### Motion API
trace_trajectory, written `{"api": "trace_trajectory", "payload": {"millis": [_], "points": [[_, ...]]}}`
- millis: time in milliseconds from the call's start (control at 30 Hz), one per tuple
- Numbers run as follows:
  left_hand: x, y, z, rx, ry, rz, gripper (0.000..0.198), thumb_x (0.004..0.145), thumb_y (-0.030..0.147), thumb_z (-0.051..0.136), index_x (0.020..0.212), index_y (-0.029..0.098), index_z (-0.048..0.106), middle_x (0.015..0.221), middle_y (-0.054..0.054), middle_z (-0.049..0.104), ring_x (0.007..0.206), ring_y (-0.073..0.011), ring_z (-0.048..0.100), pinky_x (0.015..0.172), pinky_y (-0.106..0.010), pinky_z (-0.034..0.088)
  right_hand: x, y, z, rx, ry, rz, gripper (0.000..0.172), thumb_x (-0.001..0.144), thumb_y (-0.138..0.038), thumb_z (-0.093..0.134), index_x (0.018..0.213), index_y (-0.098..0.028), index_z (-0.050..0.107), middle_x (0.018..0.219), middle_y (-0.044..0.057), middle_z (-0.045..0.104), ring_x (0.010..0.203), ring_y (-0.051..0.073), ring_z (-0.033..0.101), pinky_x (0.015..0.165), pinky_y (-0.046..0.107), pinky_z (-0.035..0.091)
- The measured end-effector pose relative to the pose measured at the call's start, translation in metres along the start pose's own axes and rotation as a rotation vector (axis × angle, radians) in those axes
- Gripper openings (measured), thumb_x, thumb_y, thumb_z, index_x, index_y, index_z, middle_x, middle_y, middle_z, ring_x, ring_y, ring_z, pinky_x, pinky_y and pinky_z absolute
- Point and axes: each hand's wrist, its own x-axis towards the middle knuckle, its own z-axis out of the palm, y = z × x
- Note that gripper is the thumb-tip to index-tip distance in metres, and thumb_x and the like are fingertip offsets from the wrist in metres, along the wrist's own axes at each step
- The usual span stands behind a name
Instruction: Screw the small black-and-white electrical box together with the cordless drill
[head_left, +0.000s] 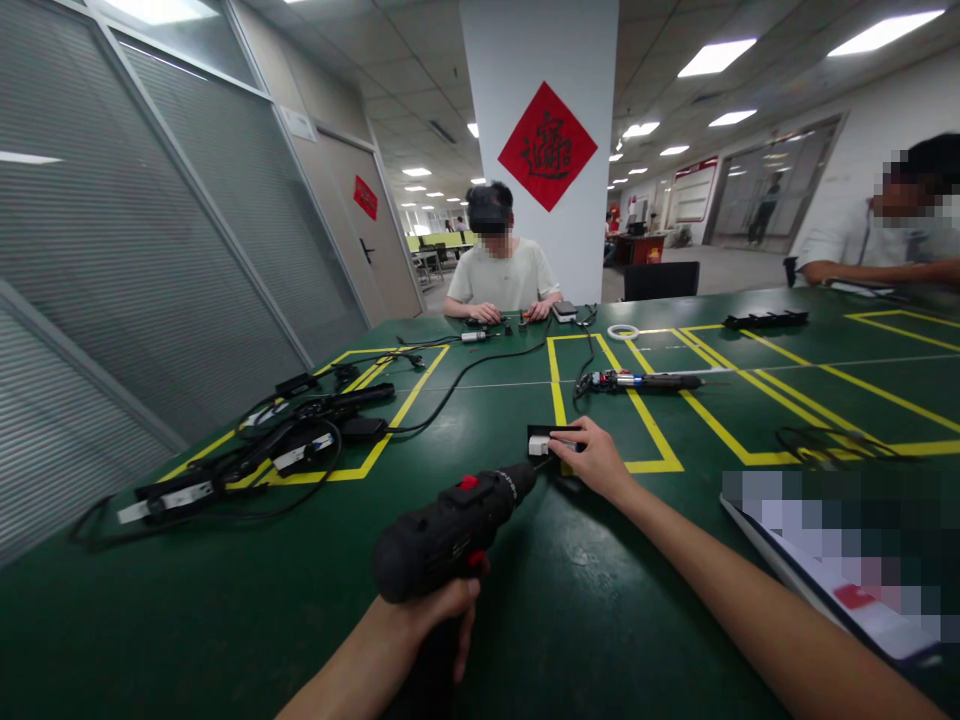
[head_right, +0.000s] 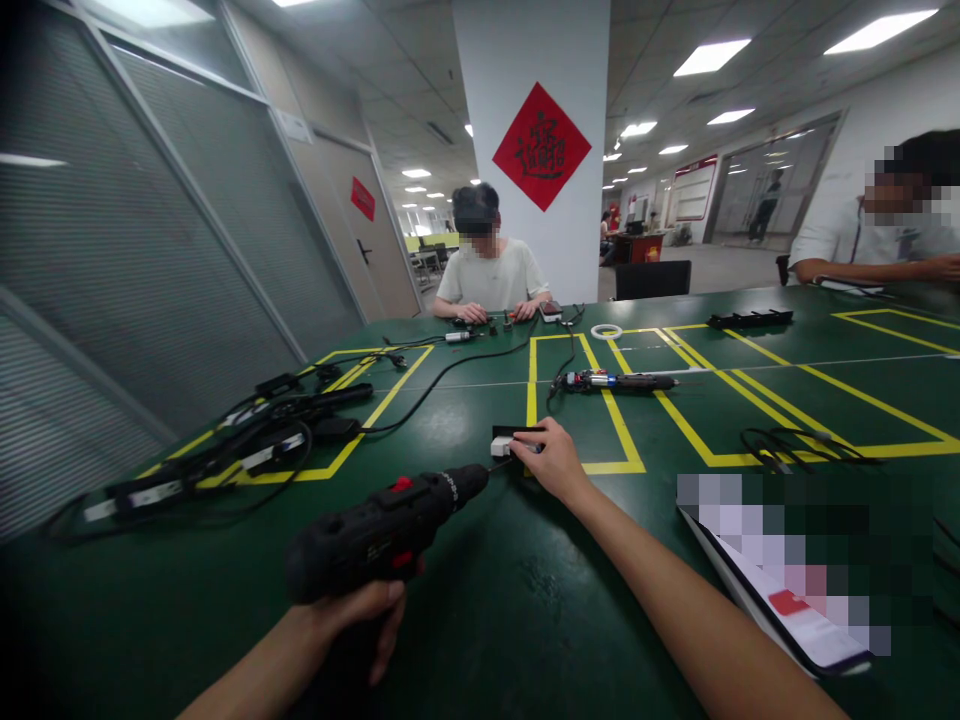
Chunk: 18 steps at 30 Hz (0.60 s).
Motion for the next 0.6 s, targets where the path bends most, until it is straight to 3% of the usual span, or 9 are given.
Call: {"api": "trace_trajectory", "payload": {"millis": [400,600], "points": [[0.0003,0.0024,-0.0002,0.020,-0.018,0.002,0.032,0.084,0.037,0.043,0.095,0.010,0.055,0.060,-0.002,0.057,0.057,-0.0158,0.053,0.061,-0.030,0.042,0.0007,0.0024,0.0008,0.012,-0.001,0.002,0.028,0.081,-0.040,0.058,0.098,-0.021,0.070,0.090,0.005,0.057,0.083,0.019,0.056,0.071,0.029,0.044],[0.0017,0.0009,0.0004,0.004,0.005,-0.009,0.030,0.082,0.039,0.045,0.084,0.011,0.056,0.058,-0.002,0.056,0.054,-0.0150,0.052,0.058,-0.029,0.041,0.0003,0.0010,0.0003,0.013,0.004,0.004,0.029,0.081,-0.041,0.057,0.098,-0.022,0.069,0.091,0.005,0.057,0.082,0.018,0.056,0.070,0.028,0.044]]}}
